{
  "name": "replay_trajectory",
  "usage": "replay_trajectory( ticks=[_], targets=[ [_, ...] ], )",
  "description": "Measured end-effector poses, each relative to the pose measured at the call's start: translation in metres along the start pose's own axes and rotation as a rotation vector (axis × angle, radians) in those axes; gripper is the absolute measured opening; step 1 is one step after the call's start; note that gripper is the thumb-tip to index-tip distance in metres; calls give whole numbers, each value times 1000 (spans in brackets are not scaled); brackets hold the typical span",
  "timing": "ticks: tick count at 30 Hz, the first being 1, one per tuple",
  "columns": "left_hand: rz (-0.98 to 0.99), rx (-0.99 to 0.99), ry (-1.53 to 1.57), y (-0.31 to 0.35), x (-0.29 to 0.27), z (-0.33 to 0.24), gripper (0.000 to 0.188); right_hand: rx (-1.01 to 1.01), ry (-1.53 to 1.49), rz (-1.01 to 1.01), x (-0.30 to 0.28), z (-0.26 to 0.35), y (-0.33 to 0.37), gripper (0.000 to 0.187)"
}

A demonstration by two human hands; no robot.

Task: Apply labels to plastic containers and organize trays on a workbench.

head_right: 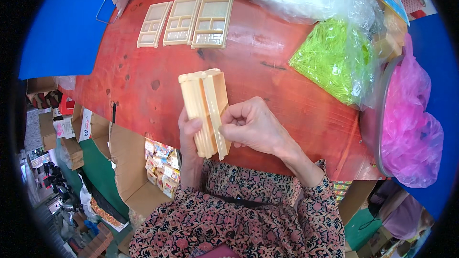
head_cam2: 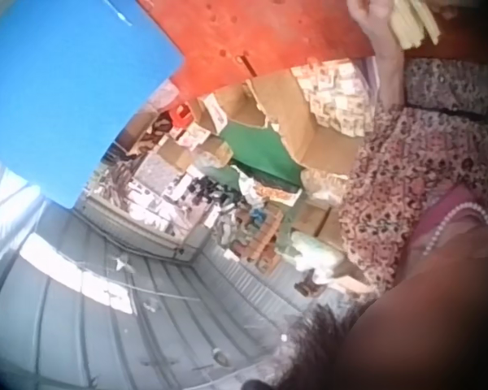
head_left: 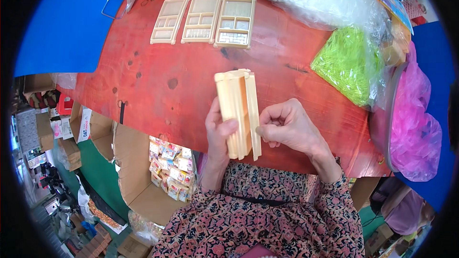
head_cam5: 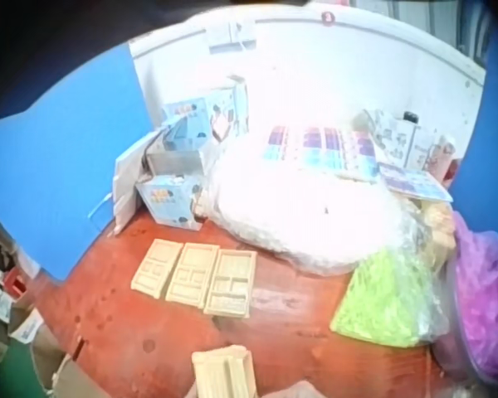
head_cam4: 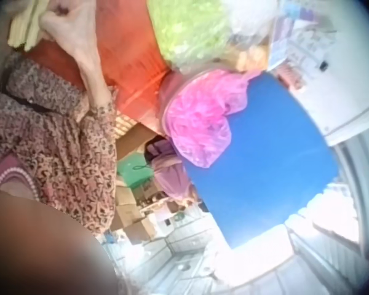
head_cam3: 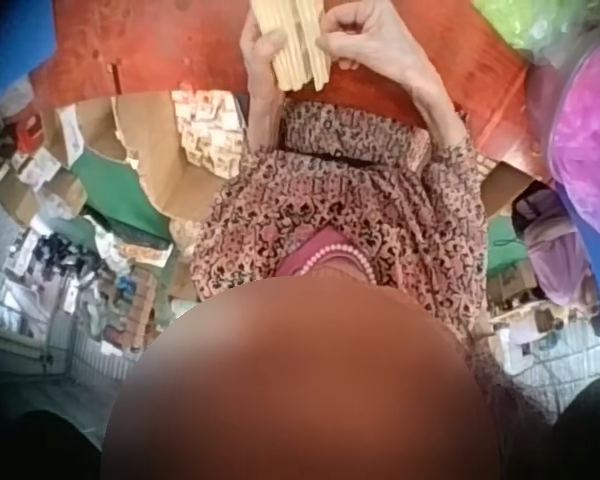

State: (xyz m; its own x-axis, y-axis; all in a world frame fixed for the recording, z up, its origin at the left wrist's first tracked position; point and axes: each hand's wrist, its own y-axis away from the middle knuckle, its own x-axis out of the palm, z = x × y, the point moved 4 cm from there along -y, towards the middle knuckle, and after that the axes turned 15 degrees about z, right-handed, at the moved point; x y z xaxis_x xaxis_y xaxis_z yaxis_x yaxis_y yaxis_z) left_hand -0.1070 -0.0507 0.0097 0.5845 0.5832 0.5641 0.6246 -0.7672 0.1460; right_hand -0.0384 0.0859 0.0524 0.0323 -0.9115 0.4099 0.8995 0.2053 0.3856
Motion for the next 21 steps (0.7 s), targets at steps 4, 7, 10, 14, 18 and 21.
replay_trajectory(
  ticks=[4,7,10,14,18,21],
  targets=[
    [-48,2,-2,1,-11,-5,67,-84,169,-273,-10,24,11,11],
    [-96,49,119,-1,-17,-12,64,-190,652,-525,-37,51,0,16],
    [-89,36,76,0,-17,-10,66,-133,902,-647,-76,62,-42,25],
    [-52,-15,23,1,-7,-5,67,-137,1117,-908,-99,56,-86,32],
    [-54,-38,7,5,-12,-3,66,-95,1137,-933,-98,53,-112,30],
    [-59,-48,38,3,-12,-2,66,-117,1148,-990,-98,55,-119,29]
  ],
)
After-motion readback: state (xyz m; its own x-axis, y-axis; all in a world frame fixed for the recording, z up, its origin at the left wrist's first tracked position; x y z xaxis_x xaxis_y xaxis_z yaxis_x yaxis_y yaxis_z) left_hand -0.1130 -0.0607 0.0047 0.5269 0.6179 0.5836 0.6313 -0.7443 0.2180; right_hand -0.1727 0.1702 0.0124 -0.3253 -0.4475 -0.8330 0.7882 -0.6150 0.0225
